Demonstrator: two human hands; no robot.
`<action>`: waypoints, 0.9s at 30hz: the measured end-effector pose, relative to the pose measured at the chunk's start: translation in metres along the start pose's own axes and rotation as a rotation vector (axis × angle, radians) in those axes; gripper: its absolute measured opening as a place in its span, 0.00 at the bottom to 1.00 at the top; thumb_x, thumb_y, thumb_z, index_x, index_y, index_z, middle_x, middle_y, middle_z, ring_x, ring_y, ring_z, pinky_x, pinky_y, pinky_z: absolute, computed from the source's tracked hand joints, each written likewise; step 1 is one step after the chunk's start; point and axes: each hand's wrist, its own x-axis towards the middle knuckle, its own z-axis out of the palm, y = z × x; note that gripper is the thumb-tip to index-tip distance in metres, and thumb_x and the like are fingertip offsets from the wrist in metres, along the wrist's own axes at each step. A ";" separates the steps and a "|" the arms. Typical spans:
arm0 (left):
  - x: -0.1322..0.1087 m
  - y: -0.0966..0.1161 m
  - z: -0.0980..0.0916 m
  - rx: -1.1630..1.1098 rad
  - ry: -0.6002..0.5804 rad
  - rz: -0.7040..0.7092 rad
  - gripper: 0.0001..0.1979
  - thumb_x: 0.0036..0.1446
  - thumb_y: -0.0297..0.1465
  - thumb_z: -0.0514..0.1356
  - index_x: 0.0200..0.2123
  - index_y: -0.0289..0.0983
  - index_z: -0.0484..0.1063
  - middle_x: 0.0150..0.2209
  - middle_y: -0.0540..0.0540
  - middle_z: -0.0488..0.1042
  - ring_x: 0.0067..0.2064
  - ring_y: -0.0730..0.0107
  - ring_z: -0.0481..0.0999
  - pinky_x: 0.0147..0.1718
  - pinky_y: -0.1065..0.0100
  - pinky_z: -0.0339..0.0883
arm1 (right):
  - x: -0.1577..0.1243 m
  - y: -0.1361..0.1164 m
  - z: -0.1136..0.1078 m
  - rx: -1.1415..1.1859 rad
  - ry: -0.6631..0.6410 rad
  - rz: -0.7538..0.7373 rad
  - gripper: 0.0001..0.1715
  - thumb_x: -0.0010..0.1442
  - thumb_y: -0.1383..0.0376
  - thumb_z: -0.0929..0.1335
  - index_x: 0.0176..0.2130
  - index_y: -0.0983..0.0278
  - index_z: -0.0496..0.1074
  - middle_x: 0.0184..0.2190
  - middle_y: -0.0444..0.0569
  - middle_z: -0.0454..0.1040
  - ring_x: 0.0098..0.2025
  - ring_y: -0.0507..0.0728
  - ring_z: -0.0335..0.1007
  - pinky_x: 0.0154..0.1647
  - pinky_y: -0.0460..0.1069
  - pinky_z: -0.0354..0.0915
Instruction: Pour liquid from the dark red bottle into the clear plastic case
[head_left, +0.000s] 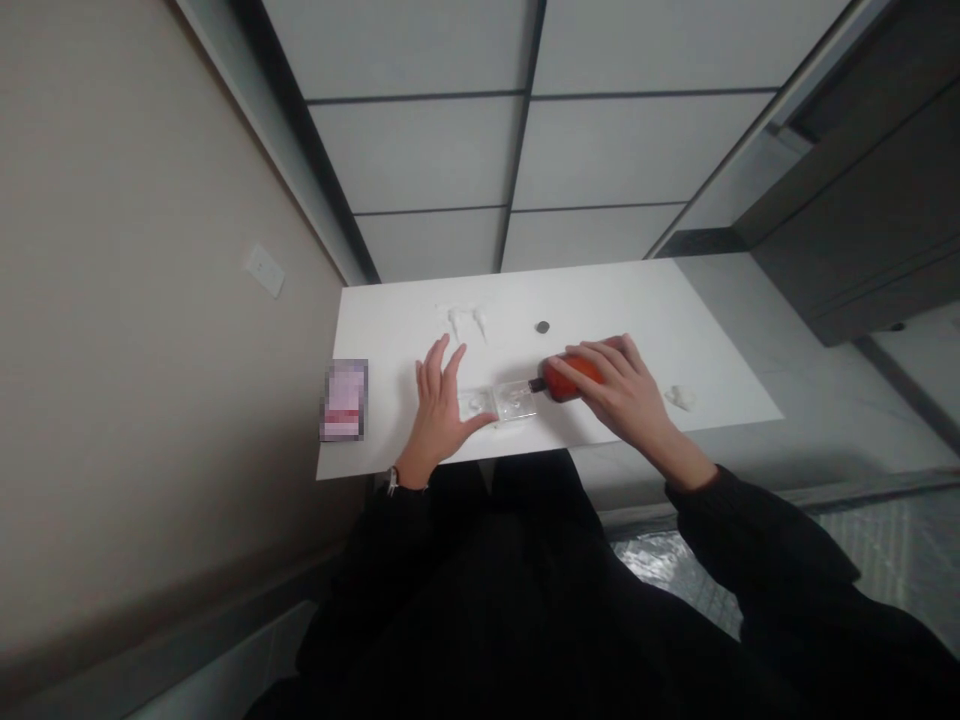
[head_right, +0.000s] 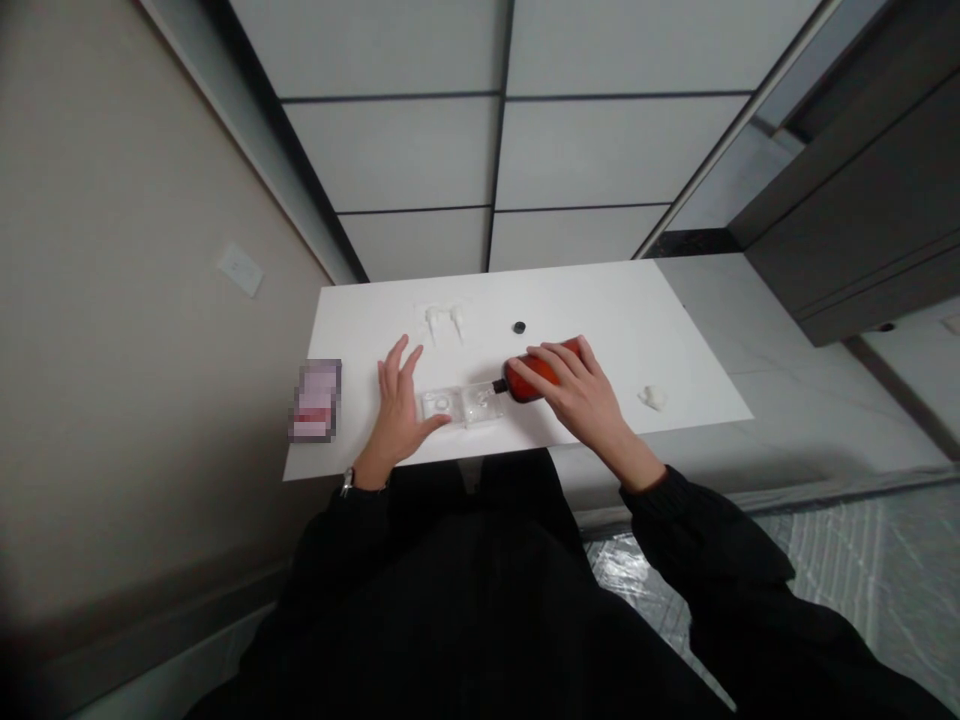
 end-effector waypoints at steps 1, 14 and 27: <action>-0.004 -0.005 -0.003 -0.034 0.049 -0.008 0.47 0.65 0.62 0.53 0.76 0.47 0.41 0.77 0.31 0.45 0.79 0.39 0.46 0.75 0.32 0.40 | 0.000 0.000 0.000 0.007 -0.003 0.005 0.48 0.68 0.78 0.66 0.78 0.51 0.50 0.67 0.57 0.72 0.67 0.68 0.67 0.70 0.71 0.59; -0.069 -0.069 0.033 -0.142 0.170 -0.309 0.24 0.77 0.45 0.46 0.66 0.39 0.61 0.62 0.34 0.70 0.63 0.53 0.72 0.66 0.45 0.65 | 0.001 -0.002 -0.003 -0.017 0.006 -0.015 0.49 0.69 0.77 0.65 0.78 0.51 0.46 0.65 0.57 0.73 0.66 0.68 0.68 0.70 0.71 0.61; -0.067 -0.068 0.035 -0.090 0.144 -0.281 0.24 0.77 0.44 0.46 0.66 0.37 0.61 0.63 0.34 0.71 0.66 0.52 0.71 0.67 0.44 0.65 | 0.000 -0.003 -0.001 0.013 -0.027 0.001 0.52 0.67 0.79 0.64 0.78 0.48 0.44 0.67 0.54 0.71 0.67 0.67 0.67 0.70 0.72 0.60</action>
